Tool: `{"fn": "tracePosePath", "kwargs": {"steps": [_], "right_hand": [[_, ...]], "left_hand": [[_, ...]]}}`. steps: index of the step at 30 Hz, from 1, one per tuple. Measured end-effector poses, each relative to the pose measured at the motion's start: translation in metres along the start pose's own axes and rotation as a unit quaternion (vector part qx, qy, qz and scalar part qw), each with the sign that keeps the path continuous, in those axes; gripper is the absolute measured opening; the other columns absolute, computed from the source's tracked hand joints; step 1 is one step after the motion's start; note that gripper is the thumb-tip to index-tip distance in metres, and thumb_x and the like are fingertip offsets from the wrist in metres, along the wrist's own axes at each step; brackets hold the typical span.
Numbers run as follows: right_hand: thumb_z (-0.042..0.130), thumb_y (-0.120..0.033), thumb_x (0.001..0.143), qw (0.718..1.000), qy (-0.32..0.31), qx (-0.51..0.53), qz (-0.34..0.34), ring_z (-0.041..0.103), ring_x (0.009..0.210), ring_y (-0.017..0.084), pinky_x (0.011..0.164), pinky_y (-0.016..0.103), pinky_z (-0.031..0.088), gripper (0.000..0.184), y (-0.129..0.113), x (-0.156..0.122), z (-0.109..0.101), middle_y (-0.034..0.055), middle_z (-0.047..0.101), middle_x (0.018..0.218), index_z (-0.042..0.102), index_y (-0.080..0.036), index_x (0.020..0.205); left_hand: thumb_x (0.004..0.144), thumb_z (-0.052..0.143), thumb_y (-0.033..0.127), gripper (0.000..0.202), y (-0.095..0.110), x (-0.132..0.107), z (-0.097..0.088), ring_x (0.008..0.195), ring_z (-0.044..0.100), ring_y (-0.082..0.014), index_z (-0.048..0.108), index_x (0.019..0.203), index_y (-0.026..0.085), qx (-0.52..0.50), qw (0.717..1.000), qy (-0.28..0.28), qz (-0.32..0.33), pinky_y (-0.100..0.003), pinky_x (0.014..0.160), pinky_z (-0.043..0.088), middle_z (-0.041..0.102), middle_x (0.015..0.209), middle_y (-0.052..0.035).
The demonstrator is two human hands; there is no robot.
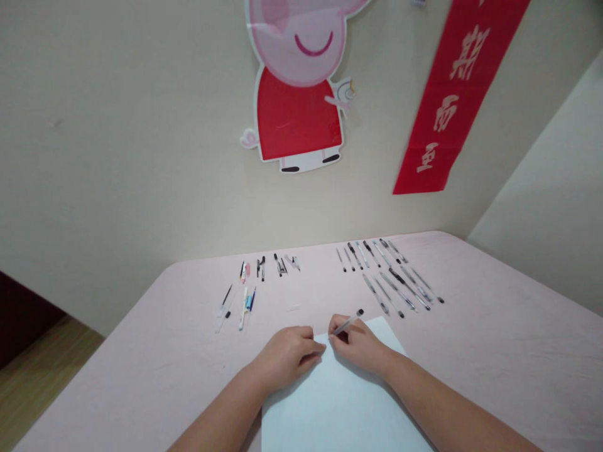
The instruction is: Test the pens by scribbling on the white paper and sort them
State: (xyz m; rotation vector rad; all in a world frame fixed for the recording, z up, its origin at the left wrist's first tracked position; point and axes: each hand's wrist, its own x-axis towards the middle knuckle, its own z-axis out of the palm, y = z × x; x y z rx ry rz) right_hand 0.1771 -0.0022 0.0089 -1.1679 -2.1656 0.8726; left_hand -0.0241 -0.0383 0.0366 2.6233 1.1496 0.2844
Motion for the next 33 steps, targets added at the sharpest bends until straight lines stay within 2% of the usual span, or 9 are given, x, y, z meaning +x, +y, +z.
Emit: {"fn": "tracePosePath", "kwargs": {"steps": [5, 12, 33], "right_hand": [[0.049, -0.008, 0.066, 1.0, -0.003, -0.003, 0.01, 0.045, 0.052, 0.011, 0.051, 0.022, 0.033, 0.012, -0.0018, 0.0003, -0.0016, -0.0047, 0.047, 0.055, 0.053, -0.019, 0.064], [0.049, -0.012, 0.069, 1.0, 0.009, 0.018, 0.017, 0.044, 0.051, 0.011, 0.05, 0.022, 0.033, 0.009, 0.0, -0.0001, -0.0051, -0.0054, 0.045, 0.054, 0.053, -0.019, 0.065], [0.048, -0.01, 0.069, 1.0, -0.001, 0.0, 0.007, 0.045, 0.052, 0.011, 0.05, 0.021, 0.032, 0.01, 0.0055, 0.0003, -0.0024, -0.0052, 0.046, 0.055, 0.052, -0.018, 0.066]], "left_hand": [[0.091, 0.05, 0.029, 0.021, -0.002, -0.0003, 0.0026, 0.076, 0.058, -0.0155, 0.068, 0.1, 0.025, -0.001, 1.0, 0.002, 0.005, -0.024, 0.067, 0.04, 0.059, 0.08, -0.002], [0.091, 0.05, 0.029, 0.02, -0.0012, 0.0001, 0.0011, 0.076, 0.058, -0.0155, 0.068, 0.099, 0.025, 0.003, 1.0, -0.001, 0.004, -0.024, 0.066, 0.04, 0.059, 0.079, -0.0017], [0.091, 0.049, 0.029, 0.019, -0.0013, 0.0001, 0.0008, 0.074, 0.056, -0.0147, 0.067, 0.095, 0.025, 0.014, 1.0, -0.004, 0.008, -0.024, 0.064, 0.037, 0.057, 0.079, -0.0007]]}}
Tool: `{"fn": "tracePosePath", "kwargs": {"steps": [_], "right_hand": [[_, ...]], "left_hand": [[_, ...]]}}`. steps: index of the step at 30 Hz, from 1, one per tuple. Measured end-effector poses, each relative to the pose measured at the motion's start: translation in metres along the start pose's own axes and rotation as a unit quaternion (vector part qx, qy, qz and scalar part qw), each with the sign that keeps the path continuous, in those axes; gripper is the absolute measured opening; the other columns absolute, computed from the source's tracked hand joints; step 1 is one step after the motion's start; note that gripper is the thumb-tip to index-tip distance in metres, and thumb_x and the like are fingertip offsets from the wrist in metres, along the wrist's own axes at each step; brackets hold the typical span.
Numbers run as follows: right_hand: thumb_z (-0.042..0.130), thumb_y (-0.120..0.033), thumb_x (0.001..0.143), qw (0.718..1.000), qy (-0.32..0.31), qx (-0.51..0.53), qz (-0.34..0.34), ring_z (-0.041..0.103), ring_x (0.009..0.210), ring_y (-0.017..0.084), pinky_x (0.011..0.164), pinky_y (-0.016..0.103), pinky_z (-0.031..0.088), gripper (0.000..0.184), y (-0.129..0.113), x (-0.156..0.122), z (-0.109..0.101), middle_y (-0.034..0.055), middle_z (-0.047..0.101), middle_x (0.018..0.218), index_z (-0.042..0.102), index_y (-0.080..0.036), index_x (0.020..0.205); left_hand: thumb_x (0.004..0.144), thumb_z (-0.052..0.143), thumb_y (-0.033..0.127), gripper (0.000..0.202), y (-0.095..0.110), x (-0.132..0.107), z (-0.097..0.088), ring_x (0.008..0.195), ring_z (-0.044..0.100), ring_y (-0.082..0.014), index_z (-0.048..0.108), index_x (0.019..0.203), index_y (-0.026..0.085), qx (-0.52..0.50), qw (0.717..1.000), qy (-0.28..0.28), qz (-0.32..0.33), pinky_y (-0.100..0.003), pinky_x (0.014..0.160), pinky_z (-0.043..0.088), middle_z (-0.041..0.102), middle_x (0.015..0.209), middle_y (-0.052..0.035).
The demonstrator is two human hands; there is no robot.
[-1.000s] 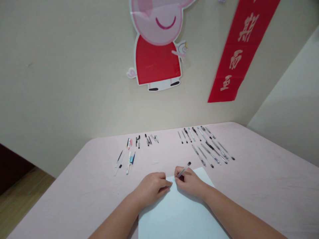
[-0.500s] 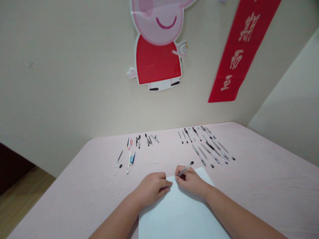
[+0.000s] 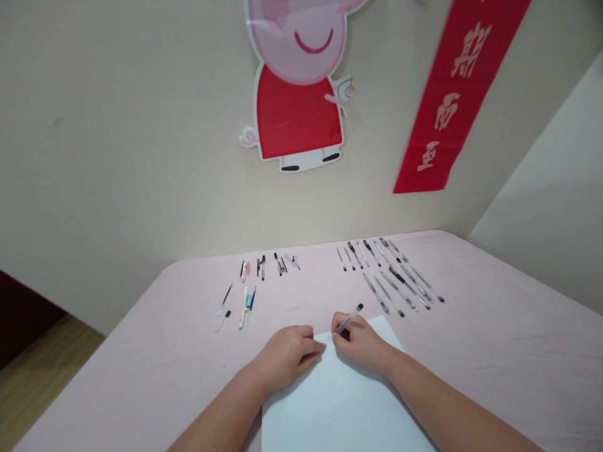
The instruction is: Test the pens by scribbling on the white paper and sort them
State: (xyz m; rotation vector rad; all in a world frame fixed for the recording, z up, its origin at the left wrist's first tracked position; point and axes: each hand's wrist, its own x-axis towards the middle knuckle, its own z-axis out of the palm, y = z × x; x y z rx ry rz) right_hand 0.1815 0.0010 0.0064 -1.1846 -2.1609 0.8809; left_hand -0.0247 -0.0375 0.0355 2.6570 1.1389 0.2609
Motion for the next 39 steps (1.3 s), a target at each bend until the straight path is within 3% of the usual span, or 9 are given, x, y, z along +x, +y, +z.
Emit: {"fn": "tracePosePath", "kwargs": {"steps": [9, 14, 19, 25, 28, 32, 35, 39], "right_hand": [[0.048, -0.011, 0.068, 1.0, -0.005, 0.021, -0.001, 0.044, 0.052, 0.011, 0.05, 0.022, 0.032, 0.009, -0.001, -0.001, -0.001, -0.0051, 0.045, 0.054, 0.052, -0.019, 0.066], [0.048, -0.013, 0.067, 0.992, 0.014, 0.117, 0.044, 0.042, 0.052, 0.011, 0.049, 0.022, 0.032, 0.006, 0.006, 0.003, 0.0, -0.005, 0.044, 0.054, 0.049, -0.019, 0.065], [0.048, -0.015, 0.068, 0.986, 0.019, 0.158, 0.044, 0.041, 0.053, 0.012, 0.051, 0.023, 0.031, 0.005, 0.011, 0.007, 0.002, -0.0049, 0.043, 0.055, 0.049, -0.02, 0.066], [0.049, -0.015, 0.07, 0.983, 0.005, 0.182, 0.04, 0.042, 0.056, 0.012, 0.052, 0.023, 0.031, 0.005, 0.012, 0.009, 0.003, -0.0045, 0.044, 0.059, 0.05, -0.02, 0.069], [0.05, -0.015, 0.07, 0.979, -0.002, 0.199, 0.044, 0.041, 0.056, 0.011, 0.052, 0.023, 0.031, 0.005, 0.012, 0.01, 0.002, -0.0047, 0.044, 0.059, 0.051, -0.02, 0.072], [0.051, -0.014, 0.07, 0.977, -0.004, 0.21, 0.034, 0.043, 0.057, 0.011, 0.054, 0.023, 0.033, 0.005, 0.011, 0.01, 0.002, -0.004, 0.046, 0.061, 0.053, -0.019, 0.072], [0.052, -0.014, 0.07, 0.981, 0.003, 0.195, 0.023, 0.045, 0.059, 0.011, 0.055, 0.023, 0.034, 0.006, 0.009, 0.009, 0.0, -0.0029, 0.05, 0.063, 0.056, -0.019, 0.071], [0.054, -0.017, 0.073, 0.981, 0.026, 0.189, 0.023, 0.047, 0.061, 0.012, 0.056, 0.024, 0.036, 0.007, 0.005, 0.007, -0.004, -0.0012, 0.054, 0.067, 0.061, -0.018, 0.073]], "left_hand": [[0.09, 0.051, 0.028, 0.017, 0.001, 0.001, -0.002, 0.074, 0.057, -0.0148, 0.067, 0.093, 0.024, 0.001, 1.0, 0.0, -0.001, -0.024, 0.063, 0.036, 0.058, 0.078, -0.0008], [0.09, 0.052, 0.028, 0.017, 0.002, 0.0, -0.002, 0.074, 0.057, -0.015, 0.068, 0.095, 0.024, -0.011, 1.0, 0.003, -0.006, -0.024, 0.063, 0.037, 0.058, 0.079, -0.0012], [0.088, 0.054, 0.027, 0.016, 0.0, 0.0, 0.001, 0.074, 0.057, -0.0152, 0.067, 0.095, 0.024, -0.013, 1.0, 0.014, -0.018, -0.024, 0.063, 0.039, 0.059, 0.079, -0.001], [0.088, 0.051, 0.019, 0.017, -0.007, 0.002, 0.008, 0.075, 0.057, -0.0165, 0.068, 0.091, 0.022, 0.011, 0.995, 0.074, -0.061, -0.027, 0.066, 0.043, 0.06, 0.079, -0.0025], [0.088, 0.051, 0.018, 0.017, -0.013, 0.002, 0.011, 0.086, 0.057, -0.0192, 0.067, 0.092, 0.021, 0.026, 0.986, 0.142, -0.086, -0.032, 0.075, 0.047, 0.062, 0.09, -0.0058], [0.086, 0.052, 0.016, 0.018, -0.022, 0.001, 0.017, 0.112, 0.052, -0.0255, 0.066, 0.097, 0.019, 0.05, 0.967, 0.217, -0.123, -0.044, 0.092, 0.046, 0.057, 0.119, -0.0121], [0.085, 0.051, 0.015, 0.022, -0.027, 0.001, 0.022, 0.12, 0.048, -0.0277, 0.066, 0.101, 0.019, 0.057, 0.963, 0.219, -0.146, -0.048, 0.098, 0.044, 0.056, 0.126, -0.0135], [0.089, 0.045, 0.017, 0.028, -0.029, 0.001, 0.024, 0.114, 0.055, -0.0251, 0.067, 0.107, 0.018, 0.027, 0.966, 0.183, -0.178, -0.043, 0.097, 0.045, 0.06, 0.123, -0.0134]]}}
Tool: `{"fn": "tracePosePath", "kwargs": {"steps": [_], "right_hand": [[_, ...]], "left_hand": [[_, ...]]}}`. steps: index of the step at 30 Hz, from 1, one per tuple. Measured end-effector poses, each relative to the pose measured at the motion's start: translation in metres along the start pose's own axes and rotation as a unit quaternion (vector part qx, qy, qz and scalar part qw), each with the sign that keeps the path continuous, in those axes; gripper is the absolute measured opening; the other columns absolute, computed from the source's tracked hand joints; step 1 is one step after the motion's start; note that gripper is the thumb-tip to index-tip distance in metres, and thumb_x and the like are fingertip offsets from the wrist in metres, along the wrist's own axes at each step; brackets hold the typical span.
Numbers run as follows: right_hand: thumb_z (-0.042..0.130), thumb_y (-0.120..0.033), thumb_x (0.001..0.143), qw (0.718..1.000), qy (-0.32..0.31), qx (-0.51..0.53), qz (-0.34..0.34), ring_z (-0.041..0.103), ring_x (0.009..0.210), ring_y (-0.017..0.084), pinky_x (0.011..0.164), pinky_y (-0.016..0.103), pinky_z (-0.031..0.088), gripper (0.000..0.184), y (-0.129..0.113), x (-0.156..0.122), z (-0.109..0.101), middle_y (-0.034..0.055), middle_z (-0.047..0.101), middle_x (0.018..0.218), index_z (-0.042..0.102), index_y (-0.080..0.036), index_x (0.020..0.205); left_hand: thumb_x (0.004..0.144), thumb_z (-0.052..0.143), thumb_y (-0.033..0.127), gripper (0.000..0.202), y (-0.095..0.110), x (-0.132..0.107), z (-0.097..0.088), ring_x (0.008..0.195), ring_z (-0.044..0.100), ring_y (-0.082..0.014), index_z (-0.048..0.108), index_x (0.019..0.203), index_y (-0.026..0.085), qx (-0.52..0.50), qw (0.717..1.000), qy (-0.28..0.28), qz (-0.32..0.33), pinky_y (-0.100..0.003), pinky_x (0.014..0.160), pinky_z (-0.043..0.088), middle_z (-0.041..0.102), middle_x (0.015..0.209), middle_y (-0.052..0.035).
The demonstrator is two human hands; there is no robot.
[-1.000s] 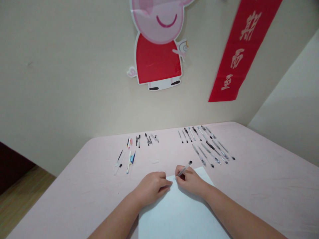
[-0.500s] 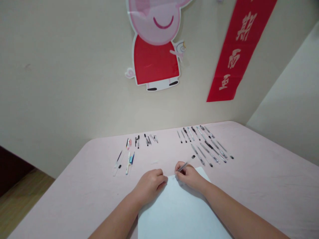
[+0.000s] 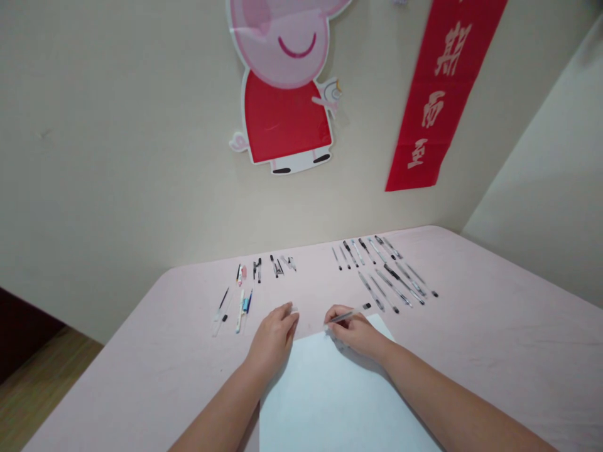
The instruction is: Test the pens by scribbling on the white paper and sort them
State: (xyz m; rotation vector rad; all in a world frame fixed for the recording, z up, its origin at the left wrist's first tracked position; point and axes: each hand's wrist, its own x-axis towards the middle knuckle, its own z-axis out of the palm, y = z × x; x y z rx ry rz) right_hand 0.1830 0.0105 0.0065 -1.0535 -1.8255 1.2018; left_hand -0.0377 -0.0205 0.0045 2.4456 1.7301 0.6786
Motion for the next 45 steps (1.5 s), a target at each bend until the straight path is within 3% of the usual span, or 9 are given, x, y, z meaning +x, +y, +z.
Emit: {"fn": "tracePosePath", "kwargs": {"steps": [8, 17, 20, 24, 31, 38, 42, 45], "right_hand": [[0.051, -0.048, 0.083, 0.99, 0.039, 0.125, 0.046, 0.055, 0.063, 0.014, 0.054, 0.024, 0.039, 0.034, 0.003, 0.0, -0.001, -0.0008, 0.053, 0.062, 0.063, -0.017, 0.087], [0.057, -0.043, 0.082, 0.987, 0.094, 0.13, 0.025, 0.042, 0.053, 0.008, 0.058, 0.026, 0.048, 0.023, 0.003, 0.004, -0.001, -0.0061, 0.045, 0.061, 0.052, -0.021, 0.082], [0.061, -0.043, 0.079, 0.988, 0.114, 0.105, 0.008, 0.045, 0.058, 0.009, 0.063, 0.029, 0.053, 0.024, 0.008, 0.005, 0.0, -0.0043, 0.047, 0.065, 0.054, -0.02, 0.078], [0.065, -0.045, 0.077, 0.986, 0.097, 0.135, 0.001, 0.053, 0.066, 0.012, 0.068, 0.033, 0.056, 0.026, 0.007, 0.004, 0.003, -0.0017, 0.053, 0.071, 0.058, -0.019, 0.078], [0.056, -0.04, 0.083, 0.994, 0.043, 0.096, -0.014, 0.056, 0.059, 0.012, 0.056, 0.026, 0.047, 0.028, -0.004, -0.001, -0.003, 0.0032, 0.064, 0.069, 0.067, -0.016, 0.086], [0.063, -0.038, 0.076, 0.99, 0.02, 0.139, 0.013, 0.055, 0.054, 0.011, 0.051, 0.023, 0.042, 0.024, -0.006, -0.001, -0.001, 0.004, 0.068, 0.071, 0.062, -0.016, 0.086], [0.063, -0.036, 0.076, 0.991, 0.024, 0.132, 0.008, 0.056, 0.053, 0.011, 0.051, 0.023, 0.044, 0.021, -0.005, -0.001, 0.001, 0.0037, 0.068, 0.073, 0.061, -0.017, 0.085], [0.06, -0.031, 0.078, 0.995, 0.047, 0.077, -0.031, 0.056, 0.057, 0.012, 0.054, 0.025, 0.045, 0.014, -0.007, -0.002, 0.003, 0.0024, 0.065, 0.07, 0.062, -0.018, 0.082]], "left_hand": [[0.087, 0.044, 0.015, 0.023, 0.007, 0.003, -0.01, 0.095, 0.06, -0.0212, 0.067, 0.091, 0.019, -0.012, 0.999, -0.031, -0.008, -0.035, 0.084, 0.046, 0.067, 0.103, -0.0088], [0.084, 0.045, 0.011, 0.017, 0.011, 0.003, -0.012, 0.083, 0.06, -0.0208, 0.059, 0.09, 0.019, 0.022, 0.998, -0.051, -0.035, -0.031, 0.073, 0.044, 0.065, 0.087, -0.0063], [0.084, 0.048, 0.013, 0.015, 0.009, 0.003, -0.011, 0.085, 0.06, -0.0216, 0.059, 0.093, 0.02, -0.021, 0.999, -0.027, -0.034, -0.033, 0.076, 0.045, 0.066, 0.09, -0.0065], [0.083, 0.053, 0.017, 0.015, 0.006, 0.001, -0.007, 0.087, 0.061, -0.0212, 0.057, 0.096, 0.02, -0.11, 0.993, 0.009, -0.035, -0.034, 0.077, 0.047, 0.066, 0.09, -0.0059], [0.081, 0.055, 0.02, 0.021, 0.006, 0.001, -0.006, 0.083, 0.061, -0.0176, 0.055, 0.102, 0.02, -0.195, 0.979, 0.003, -0.058, -0.032, 0.075, 0.049, 0.064, 0.094, -0.0042], [0.081, 0.054, 0.019, 0.022, 0.008, 0.0, -0.008, 0.079, 0.06, -0.0156, 0.056, 0.103, 0.02, -0.209, 0.977, -0.012, -0.049, -0.03, 0.074, 0.049, 0.064, 0.092, -0.0032], [0.081, 0.056, 0.021, 0.023, 0.01, 0.002, -0.009, 0.082, 0.059, -0.0164, 0.06, 0.104, 0.021, -0.238, 0.97, 0.024, -0.046, -0.031, 0.075, 0.05, 0.062, 0.092, -0.0035], [0.079, 0.059, 0.028, 0.021, 0.01, 0.005, -0.008, 0.08, 0.059, -0.0167, 0.064, 0.098, 0.021, -0.332, 0.938, 0.059, -0.078, -0.031, 0.071, 0.051, 0.061, 0.088, -0.0038]]}}
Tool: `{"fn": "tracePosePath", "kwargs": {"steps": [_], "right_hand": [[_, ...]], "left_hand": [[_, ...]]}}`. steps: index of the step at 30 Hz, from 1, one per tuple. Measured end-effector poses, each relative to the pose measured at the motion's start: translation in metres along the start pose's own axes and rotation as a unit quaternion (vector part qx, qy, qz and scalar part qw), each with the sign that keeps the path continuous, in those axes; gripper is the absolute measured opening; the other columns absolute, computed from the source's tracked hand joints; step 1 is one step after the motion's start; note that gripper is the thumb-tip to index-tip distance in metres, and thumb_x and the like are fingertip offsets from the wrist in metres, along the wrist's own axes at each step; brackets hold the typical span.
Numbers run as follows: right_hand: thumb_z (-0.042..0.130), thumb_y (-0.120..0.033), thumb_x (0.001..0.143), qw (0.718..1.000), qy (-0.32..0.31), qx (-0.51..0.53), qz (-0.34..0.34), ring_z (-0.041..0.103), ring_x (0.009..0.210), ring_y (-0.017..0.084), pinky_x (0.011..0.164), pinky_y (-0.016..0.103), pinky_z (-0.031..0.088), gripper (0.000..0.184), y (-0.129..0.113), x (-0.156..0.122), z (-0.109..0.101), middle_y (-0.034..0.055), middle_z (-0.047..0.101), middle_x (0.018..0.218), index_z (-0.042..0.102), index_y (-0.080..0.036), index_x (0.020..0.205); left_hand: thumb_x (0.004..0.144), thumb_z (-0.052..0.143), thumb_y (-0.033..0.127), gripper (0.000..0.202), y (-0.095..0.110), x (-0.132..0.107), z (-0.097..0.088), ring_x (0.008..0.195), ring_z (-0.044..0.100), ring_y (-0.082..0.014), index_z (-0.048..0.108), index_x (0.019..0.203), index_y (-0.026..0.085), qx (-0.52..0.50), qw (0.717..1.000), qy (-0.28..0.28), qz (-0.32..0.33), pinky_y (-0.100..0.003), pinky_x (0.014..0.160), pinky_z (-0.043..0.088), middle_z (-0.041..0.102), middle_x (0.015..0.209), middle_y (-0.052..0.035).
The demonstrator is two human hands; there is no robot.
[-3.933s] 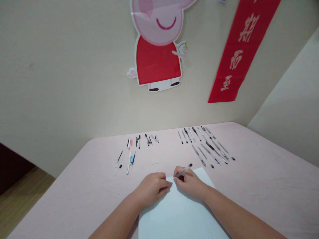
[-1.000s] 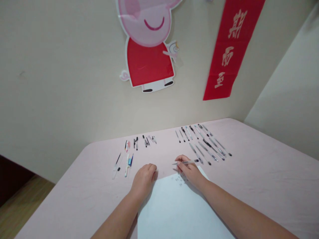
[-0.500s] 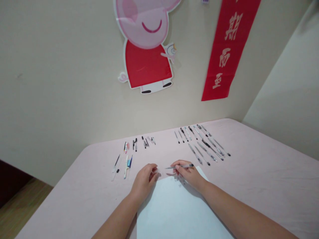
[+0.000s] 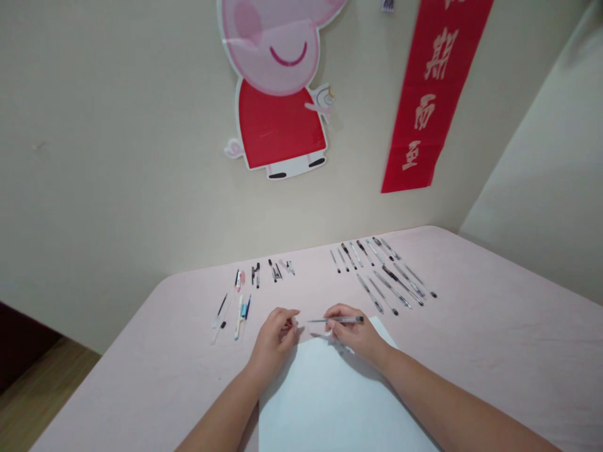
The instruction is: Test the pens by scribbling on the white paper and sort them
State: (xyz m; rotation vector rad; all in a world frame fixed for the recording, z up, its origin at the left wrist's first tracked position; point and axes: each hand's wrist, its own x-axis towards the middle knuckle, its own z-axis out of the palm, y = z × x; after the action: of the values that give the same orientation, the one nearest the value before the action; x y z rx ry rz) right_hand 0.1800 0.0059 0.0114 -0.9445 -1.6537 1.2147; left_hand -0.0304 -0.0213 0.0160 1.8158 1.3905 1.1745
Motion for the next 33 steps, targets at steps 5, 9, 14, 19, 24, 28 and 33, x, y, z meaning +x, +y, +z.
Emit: {"fn": "tracePosePath", "kwargs": {"steps": [5, 9, 14, 19, 24, 28, 33], "right_hand": [[0.054, -0.021, 0.084, 0.981, 0.004, -0.097, -0.17, 0.061, 0.076, 0.018, 0.07, 0.032, 0.048, 0.014, -0.009, -0.006, 0.001, 0.0067, 0.066, 0.081, 0.066, -0.02, 0.09], [0.049, -0.017, 0.088, 0.957, -0.045, -0.111, -0.266, 0.061, 0.08, 0.019, 0.074, 0.033, 0.048, 0.025, -0.017, -0.012, 0.0, 0.0088, 0.068, 0.089, 0.063, -0.021, 0.107], [0.047, -0.015, 0.087, 0.944, -0.053, -0.126, -0.3, 0.062, 0.082, 0.02, 0.075, 0.034, 0.049, 0.029, -0.02, -0.013, 0.001, 0.0101, 0.068, 0.092, 0.06, -0.021, 0.113], [0.047, -0.014, 0.087, 0.939, -0.046, -0.143, -0.31, 0.064, 0.089, 0.02, 0.081, 0.034, 0.048, 0.034, -0.018, -0.014, 0.001, 0.0105, 0.069, 0.1, 0.057, -0.021, 0.118], [0.049, -0.016, 0.086, 0.937, -0.022, -0.181, -0.298, 0.065, 0.084, 0.019, 0.079, 0.03, 0.049, 0.029, -0.017, -0.017, 0.002, 0.0095, 0.07, 0.094, 0.059, -0.02, 0.113], [0.051, -0.019, 0.086, 0.934, 0.003, -0.192, -0.3, 0.065, 0.077, 0.017, 0.074, 0.028, 0.05, 0.021, -0.016, -0.017, 0.004, 0.0089, 0.071, 0.087, 0.063, -0.017, 0.103], [0.056, -0.023, 0.087, 0.961, -0.006, -0.132, -0.245, 0.067, 0.075, 0.016, 0.07, 0.026, 0.051, 0.017, -0.012, -0.012, 0.005, 0.0087, 0.073, 0.084, 0.068, -0.016, 0.097]], "left_hand": [[0.069, 0.072, 0.041, 0.03, -0.006, 0.004, -0.001, 0.073, 0.065, -0.017, 0.063, 0.086, 0.017, -0.237, 0.951, 0.053, -0.192, -0.029, 0.066, 0.052, 0.068, 0.077, -0.0032], [0.065, 0.076, 0.042, 0.034, -0.011, 0.005, -0.004, 0.079, 0.066, -0.0171, 0.063, 0.082, 0.016, -0.309, 0.919, 0.073, -0.232, -0.028, 0.071, 0.05, 0.071, 0.081, -0.0048], [0.063, 0.079, 0.041, 0.034, -0.01, 0.005, -0.003, 0.076, 0.064, -0.0134, 0.064, 0.082, 0.017, -0.344, 0.908, 0.059, -0.233, -0.024, 0.07, 0.048, 0.069, 0.077, -0.0018], [0.061, 0.08, 0.042, 0.035, -0.008, 0.006, -0.003, 0.068, 0.061, -0.0101, 0.065, 0.08, 0.016, -0.354, 0.901, 0.041, -0.249, -0.021, 0.066, 0.046, 0.066, 0.072, 0.0005], [0.061, 0.081, 0.04, 0.035, -0.01, 0.005, -0.004, 0.066, 0.059, -0.0089, 0.066, 0.081, 0.016, -0.36, 0.897, 0.028, -0.254, -0.019, 0.063, 0.043, 0.066, 0.072, 0.0009], [0.057, 0.084, 0.038, 0.036, -0.008, 0.004, -0.004, 0.066, 0.06, -0.0088, 0.067, 0.079, 0.016, -0.376, 0.89, 0.023, -0.257, -0.017, 0.061, 0.042, 0.065, 0.069, 0.0015], [0.054, 0.086, 0.039, 0.039, -0.004, 0.004, -0.006, 0.059, 0.058, -0.0081, 0.067, 0.078, 0.015, -0.401, 0.874, 0.011, -0.275, -0.017, 0.056, 0.04, 0.064, 0.063, 0.0014]]}}
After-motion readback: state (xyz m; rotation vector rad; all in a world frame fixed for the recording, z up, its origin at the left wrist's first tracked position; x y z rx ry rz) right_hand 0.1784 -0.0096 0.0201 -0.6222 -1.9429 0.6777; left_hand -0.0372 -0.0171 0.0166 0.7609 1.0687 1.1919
